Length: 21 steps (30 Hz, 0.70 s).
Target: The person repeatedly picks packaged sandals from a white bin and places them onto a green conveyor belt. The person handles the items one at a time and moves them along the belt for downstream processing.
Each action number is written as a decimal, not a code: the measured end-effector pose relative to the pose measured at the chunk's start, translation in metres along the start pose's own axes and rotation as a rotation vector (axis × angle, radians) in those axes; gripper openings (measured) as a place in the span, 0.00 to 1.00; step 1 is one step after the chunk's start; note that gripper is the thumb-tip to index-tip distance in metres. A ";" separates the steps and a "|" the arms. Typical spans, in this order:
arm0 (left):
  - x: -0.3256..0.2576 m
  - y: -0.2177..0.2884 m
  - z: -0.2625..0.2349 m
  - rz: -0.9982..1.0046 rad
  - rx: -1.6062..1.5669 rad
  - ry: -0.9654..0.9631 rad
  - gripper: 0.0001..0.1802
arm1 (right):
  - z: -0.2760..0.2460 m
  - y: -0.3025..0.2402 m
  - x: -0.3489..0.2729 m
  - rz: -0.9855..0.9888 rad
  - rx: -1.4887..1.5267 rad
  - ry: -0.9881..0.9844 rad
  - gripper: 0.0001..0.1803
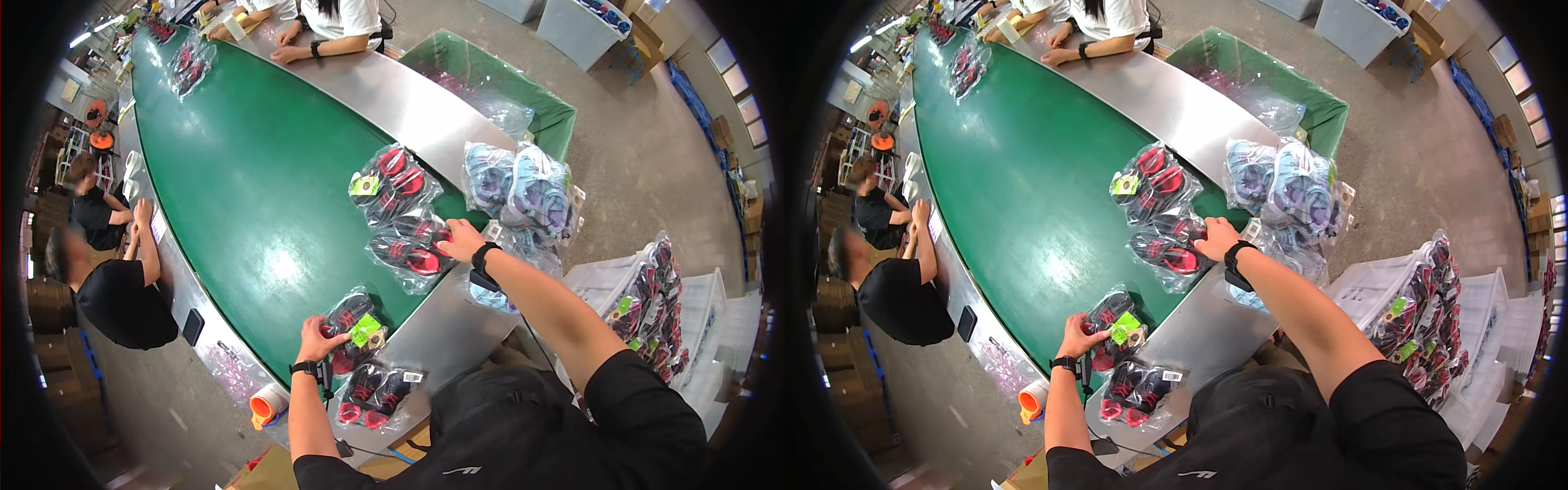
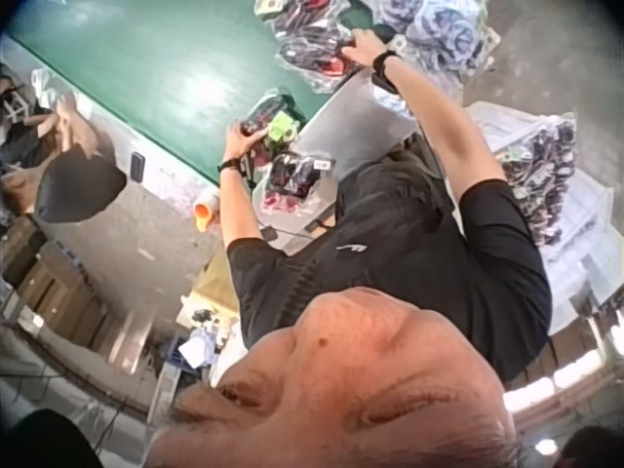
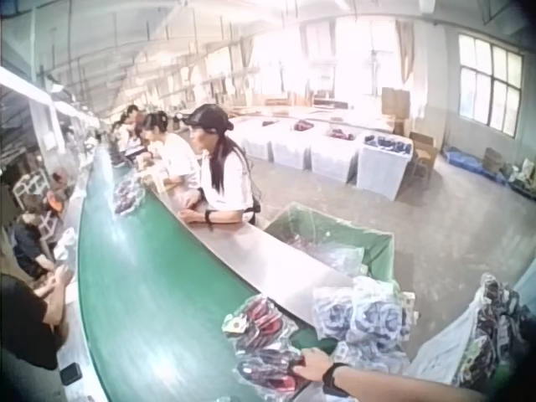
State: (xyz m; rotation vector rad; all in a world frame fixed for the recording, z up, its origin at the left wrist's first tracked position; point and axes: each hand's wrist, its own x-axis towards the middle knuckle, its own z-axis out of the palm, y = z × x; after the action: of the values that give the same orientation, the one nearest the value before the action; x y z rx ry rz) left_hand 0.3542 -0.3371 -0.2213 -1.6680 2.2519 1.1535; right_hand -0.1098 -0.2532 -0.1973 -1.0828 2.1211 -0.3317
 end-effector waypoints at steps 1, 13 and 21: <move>-0.002 0.007 -0.005 -0.032 -0.072 -0.056 0.51 | 0.010 -0.002 0.007 0.094 -0.064 -0.046 0.41; -0.008 0.052 -0.017 -0.102 -0.780 -0.044 0.56 | 0.039 -0.022 -0.011 0.087 0.267 -0.155 0.58; -0.038 0.022 0.029 -0.376 -1.479 -0.100 0.48 | 0.081 -0.035 -0.032 0.090 0.097 -0.155 0.48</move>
State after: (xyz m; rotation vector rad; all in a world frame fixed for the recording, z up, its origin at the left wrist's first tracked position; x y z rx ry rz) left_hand 0.3403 -0.2874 -0.2117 -2.0108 0.6854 2.9122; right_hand -0.0199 -0.2418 -0.2211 -0.9248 1.9885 -0.2950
